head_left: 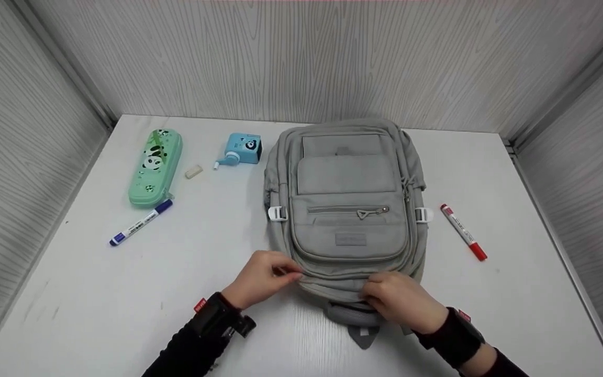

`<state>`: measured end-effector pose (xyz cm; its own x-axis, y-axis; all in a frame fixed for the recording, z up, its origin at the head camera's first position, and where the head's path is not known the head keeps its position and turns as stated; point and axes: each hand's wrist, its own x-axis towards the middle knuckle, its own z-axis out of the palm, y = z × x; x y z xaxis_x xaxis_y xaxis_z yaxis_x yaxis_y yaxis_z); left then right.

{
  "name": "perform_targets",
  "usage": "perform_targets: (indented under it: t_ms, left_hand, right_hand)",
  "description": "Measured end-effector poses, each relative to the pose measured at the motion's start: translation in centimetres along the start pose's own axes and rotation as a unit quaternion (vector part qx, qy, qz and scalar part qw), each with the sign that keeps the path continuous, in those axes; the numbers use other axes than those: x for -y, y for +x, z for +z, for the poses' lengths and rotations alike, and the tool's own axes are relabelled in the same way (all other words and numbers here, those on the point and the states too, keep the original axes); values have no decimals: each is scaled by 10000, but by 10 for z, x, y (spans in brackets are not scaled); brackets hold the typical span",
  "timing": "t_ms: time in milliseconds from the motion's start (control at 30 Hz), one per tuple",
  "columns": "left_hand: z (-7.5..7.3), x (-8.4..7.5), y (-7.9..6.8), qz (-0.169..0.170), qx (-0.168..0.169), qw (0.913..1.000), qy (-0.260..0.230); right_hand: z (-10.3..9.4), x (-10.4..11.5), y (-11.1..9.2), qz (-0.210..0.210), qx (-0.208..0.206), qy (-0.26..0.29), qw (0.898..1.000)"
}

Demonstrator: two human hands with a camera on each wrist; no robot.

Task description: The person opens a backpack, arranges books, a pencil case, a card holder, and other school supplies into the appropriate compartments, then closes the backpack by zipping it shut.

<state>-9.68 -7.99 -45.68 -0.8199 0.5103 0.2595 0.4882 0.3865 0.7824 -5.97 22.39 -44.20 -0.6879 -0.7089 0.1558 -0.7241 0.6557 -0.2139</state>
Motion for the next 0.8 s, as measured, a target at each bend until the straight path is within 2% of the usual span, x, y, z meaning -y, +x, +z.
perform_targets:
  t_ms: [100,200,300,400,467,567,667,800]
  left_hand:
    - [-15,6,12,-453,-535,9975,17]
    - [-34,16,27,-1105,-891,9885,514]
    - [-54,28,41,-1841,-653,9754,1020]
    - [-67,39,52,-2275,-161,9636,1396]
    - [-70,46,59,-2371,70,9592,1536]
    - [-67,53,68,-2311,238,9605,1535]
    - [-59,58,73,-2248,300,9654,1287]
    - [-44,64,78,-2238,216,9680,1113]
  right_hand:
    - [-1,0,-1,62,38,65,10000]
    - [-2,1,-3,141,19,108,9998]
    - [-1,1,-4,166,-84,113,9998]
    - [0,1,-5,122,-211,116,9996]
    - [1,1,-6,87,-279,101,9995]
    - [1,1,-7,32,-398,92,9992]
    - [2,1,-7,-45,-513,109,9986]
    - [6,3,-9,-110,-560,203,9982]
